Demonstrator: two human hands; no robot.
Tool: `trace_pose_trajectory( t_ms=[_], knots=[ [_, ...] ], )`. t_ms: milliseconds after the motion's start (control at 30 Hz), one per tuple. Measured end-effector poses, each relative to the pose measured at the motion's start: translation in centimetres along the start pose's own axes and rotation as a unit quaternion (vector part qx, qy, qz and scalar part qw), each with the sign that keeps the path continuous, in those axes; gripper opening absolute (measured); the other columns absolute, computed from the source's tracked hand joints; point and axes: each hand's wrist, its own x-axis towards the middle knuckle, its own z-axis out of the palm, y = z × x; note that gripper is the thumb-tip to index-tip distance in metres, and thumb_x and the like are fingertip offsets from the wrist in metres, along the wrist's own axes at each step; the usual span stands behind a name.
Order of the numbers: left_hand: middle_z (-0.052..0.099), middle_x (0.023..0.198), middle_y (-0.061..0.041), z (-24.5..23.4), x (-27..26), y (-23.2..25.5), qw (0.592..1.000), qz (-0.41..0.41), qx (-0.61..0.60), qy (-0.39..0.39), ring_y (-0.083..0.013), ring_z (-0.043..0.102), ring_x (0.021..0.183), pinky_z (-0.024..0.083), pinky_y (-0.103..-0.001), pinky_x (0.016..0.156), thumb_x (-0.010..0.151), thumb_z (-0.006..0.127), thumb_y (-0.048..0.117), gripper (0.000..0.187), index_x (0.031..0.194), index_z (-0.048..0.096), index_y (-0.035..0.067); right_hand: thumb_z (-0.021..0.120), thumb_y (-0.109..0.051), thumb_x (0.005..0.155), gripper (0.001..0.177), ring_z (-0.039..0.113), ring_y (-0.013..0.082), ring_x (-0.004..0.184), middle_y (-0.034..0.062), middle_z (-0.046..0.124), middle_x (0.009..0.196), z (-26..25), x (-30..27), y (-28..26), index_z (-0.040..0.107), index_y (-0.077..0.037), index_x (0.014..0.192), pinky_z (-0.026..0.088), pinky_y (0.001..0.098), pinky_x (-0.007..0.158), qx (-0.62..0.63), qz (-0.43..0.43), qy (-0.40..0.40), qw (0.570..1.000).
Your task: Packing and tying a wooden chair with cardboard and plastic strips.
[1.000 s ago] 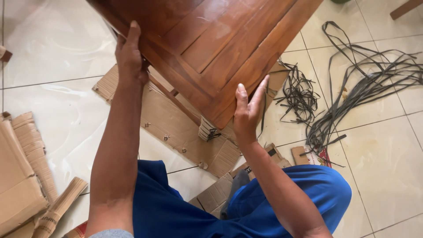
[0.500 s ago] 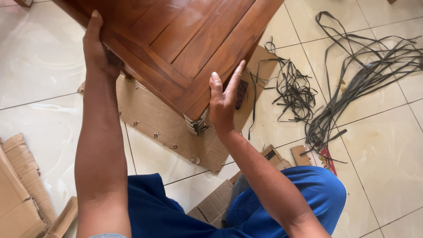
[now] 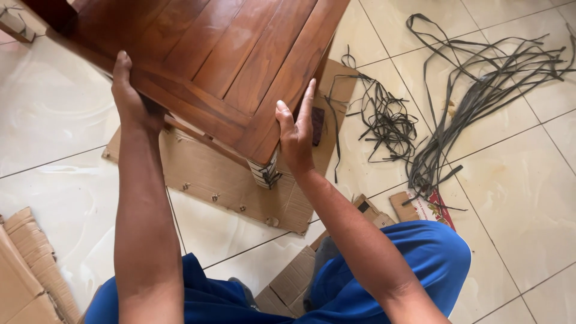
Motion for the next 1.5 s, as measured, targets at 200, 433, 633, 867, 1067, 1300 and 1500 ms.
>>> trace_pose_trajectory(
  t_ms=[200, 433, 633, 867, 1067, 1300, 1500],
  knots=[
    [0.059, 0.148, -0.014, 0.3, -3.8, -0.4, 1.0, 0.019, -0.019, -0.001, -0.0303, 0.059, 0.137, 0.049, -0.045, 0.12, 0.107, 0.048, 0.043, 0.059, 0.148, 0.049, 0.001, 0.053, -0.019, 0.103, 0.085, 0.054, 0.0121, 0.098, 0.0168, 0.055, 0.132, -2.1, -0.1, 0.2, 0.001, -0.008, 0.169, 0.051, 0.0269, 0.096, 0.006, 0.018, -0.036, 0.999],
    [0.058, 0.15, -0.012, 1.7, -9.6, 0.0, 0.998, 0.03, -0.011, 0.055, -0.0284, 0.059, 0.137, 0.05, -0.045, 0.118, 0.106, 0.046, 0.047, 0.062, 0.15, 0.049, 0.004, 0.052, -0.016, 0.102, 0.082, 0.047, 0.0149, 0.13, 0.0158, 0.026, 0.169, -3.7, 0.1, 0.1, 0.004, -0.005, 0.168, 0.044, 0.0276, 0.109, 0.054, 0.002, -0.091, 0.994],
    [0.057, 0.151, -0.01, 3.7, -14.3, 0.0, 0.992, 0.049, -0.006, 0.118, -0.0265, 0.058, 0.137, 0.049, -0.044, 0.117, 0.106, 0.045, 0.049, 0.062, 0.15, 0.048, 0.006, 0.051, -0.017, 0.1, 0.081, 0.042, 0.0171, 0.141, 0.0159, 0.025, 0.171, -4.7, -0.1, -0.8, 0.008, -0.003, 0.167, 0.04, 0.0273, 0.113, 0.068, 0.023, -0.127, 0.989],
    [0.054, 0.152, -0.009, 4.9, -18.5, -0.7, 0.985, 0.101, 0.019, 0.142, -0.0265, 0.053, 0.142, 0.045, -0.045, 0.123, 0.109, 0.044, 0.047, 0.06, 0.152, 0.046, 0.006, 0.054, -0.02, 0.103, 0.078, 0.042, 0.0192, 0.139, 0.0186, 0.034, 0.167, -6.8, 0.1, -0.9, 0.014, -0.004, 0.168, 0.037, 0.0309, 0.114, -0.03, -0.02, -0.188, 0.981],
    [0.054, 0.152, -0.009, 6.4, -19.7, -1.7, 0.975, 0.11, 0.018, 0.192, -0.0266, 0.053, 0.14, 0.044, -0.044, 0.123, 0.109, 0.045, 0.047, 0.06, 0.153, 0.045, 0.006, 0.057, -0.027, 0.105, 0.08, 0.06, 0.0204, 0.126, 0.0207, 0.051, 0.156, -10.4, 4.0, -2.4, 0.013, -0.006, 0.168, 0.052, 0.0324, 0.105, -0.072, 0.005, -0.319, 0.945],
    [0.046, 0.155, -0.017, 13.8, -24.5, -5.1, 0.892, 0.174, 0.28, 0.309, -0.0295, 0.047, 0.143, 0.039, -0.042, 0.122, 0.11, 0.057, 0.046, 0.071, 0.157, 0.031, -0.002, 0.055, -0.048, 0.104, 0.047, 0.073, 0.0207, 0.114, 0.0082, 0.071, 0.135, -18.7, 9.3, 10.5, 0.066, -0.018, 0.139, 0.056, 0.0394, 0.103, -0.478, 0.068, -0.34, 0.807],
    [0.068, 0.104, -0.012, 11.6, -32.3, -18.2, 0.817, 0.235, 0.524, 0.054, -0.0275, 0.068, 0.095, 0.055, -0.04, 0.092, 0.088, 0.071, 0.019, 0.03, 0.114, 0.065, 0.004, 0.058, -0.044, 0.098, 0.052, 0.053, 0.032, 0.136, 0.0113, 0.048, 0.155, -25.1, 9.3, 23.8, 0.059, -0.013, 0.14, 0.045, 0.0459, 0.111, -0.57, 0.176, -0.356, 0.719]
  ],
)
